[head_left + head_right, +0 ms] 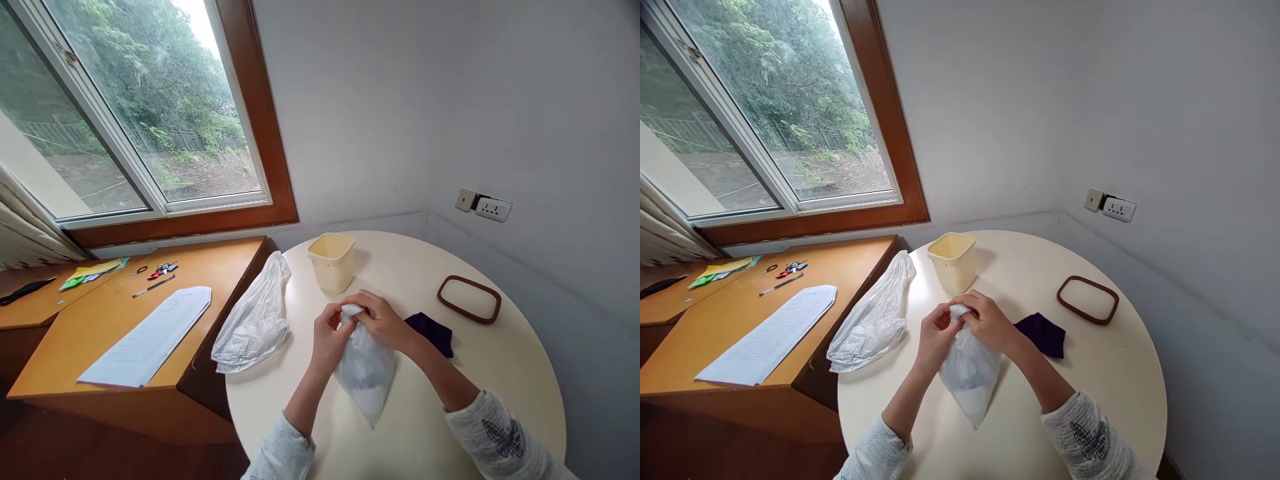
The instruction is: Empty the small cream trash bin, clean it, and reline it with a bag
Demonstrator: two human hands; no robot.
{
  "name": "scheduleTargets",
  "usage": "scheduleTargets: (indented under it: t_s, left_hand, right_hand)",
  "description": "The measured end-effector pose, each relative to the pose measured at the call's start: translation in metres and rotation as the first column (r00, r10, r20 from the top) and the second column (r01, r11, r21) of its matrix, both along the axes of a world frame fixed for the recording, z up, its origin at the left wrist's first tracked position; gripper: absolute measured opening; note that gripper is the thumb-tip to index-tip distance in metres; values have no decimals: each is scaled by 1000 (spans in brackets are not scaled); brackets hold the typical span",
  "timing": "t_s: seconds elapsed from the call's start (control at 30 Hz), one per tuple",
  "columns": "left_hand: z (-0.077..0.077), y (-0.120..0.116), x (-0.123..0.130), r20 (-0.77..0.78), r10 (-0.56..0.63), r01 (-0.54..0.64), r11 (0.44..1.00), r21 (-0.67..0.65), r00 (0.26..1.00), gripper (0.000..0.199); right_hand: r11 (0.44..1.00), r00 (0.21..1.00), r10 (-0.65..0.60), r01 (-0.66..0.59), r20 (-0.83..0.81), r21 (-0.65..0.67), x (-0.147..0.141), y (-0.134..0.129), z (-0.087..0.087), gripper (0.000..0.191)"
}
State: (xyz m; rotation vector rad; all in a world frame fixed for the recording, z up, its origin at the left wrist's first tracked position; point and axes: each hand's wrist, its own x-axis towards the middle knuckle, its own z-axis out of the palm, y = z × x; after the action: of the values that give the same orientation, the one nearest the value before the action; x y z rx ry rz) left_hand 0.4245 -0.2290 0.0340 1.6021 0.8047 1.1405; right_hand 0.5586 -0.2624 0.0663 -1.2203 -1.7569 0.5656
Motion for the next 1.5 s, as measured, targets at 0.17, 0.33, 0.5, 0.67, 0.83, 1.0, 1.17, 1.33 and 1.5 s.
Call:
scheduleTargets:
  t_s: [0.17,0.33,0.5,0.67,0.83,1.0,1.17,1.33,1.5]
  left_hand:
    - [5,1,7,-110,38,-40,999,-12,993,6]
    - [15,3,11,-140,21,-21,1000,5,990,7]
    - [14,7,9,-176,21,-23,1000,-6,984,7]
    - [22,4,3,-162,-78,83,996,22,984,12]
    - [33,-2,-3,-262,-28,80,979,187,965,13]
    - [31,-6,-6,-236,8,30,987,156,972,10]
    - [33,-12,-6,-125,-92,102,992,77,988,44]
    - [33,-8,-5,-244,-103,139,981,133,964,25]
    - [33,-2,-10,-465,-43,169,958,233,884,8]
  right_hand:
    - [973,888,-171,86,426,213,2,-3,19,35]
    - [948,802,-131,-70,582,309,0,-2,34,36]
    - [921,779,-90,-171,620,349,0,4,34,35]
    - [954,748,-106,-109,655,280,-6,6,40,30]
    - [985,846,-168,164,506,53,-12,8,49,15]
    - [968,991,-117,127,59,-217,-5,17,44,18]
    - [927,907,-65,-100,-417,-362,3,22,34,20]
    - [933,923,-43,-100,-382,-346,0,14,36,17]
    - [971,996,-65,48,-67,-233,0,2,45,12]
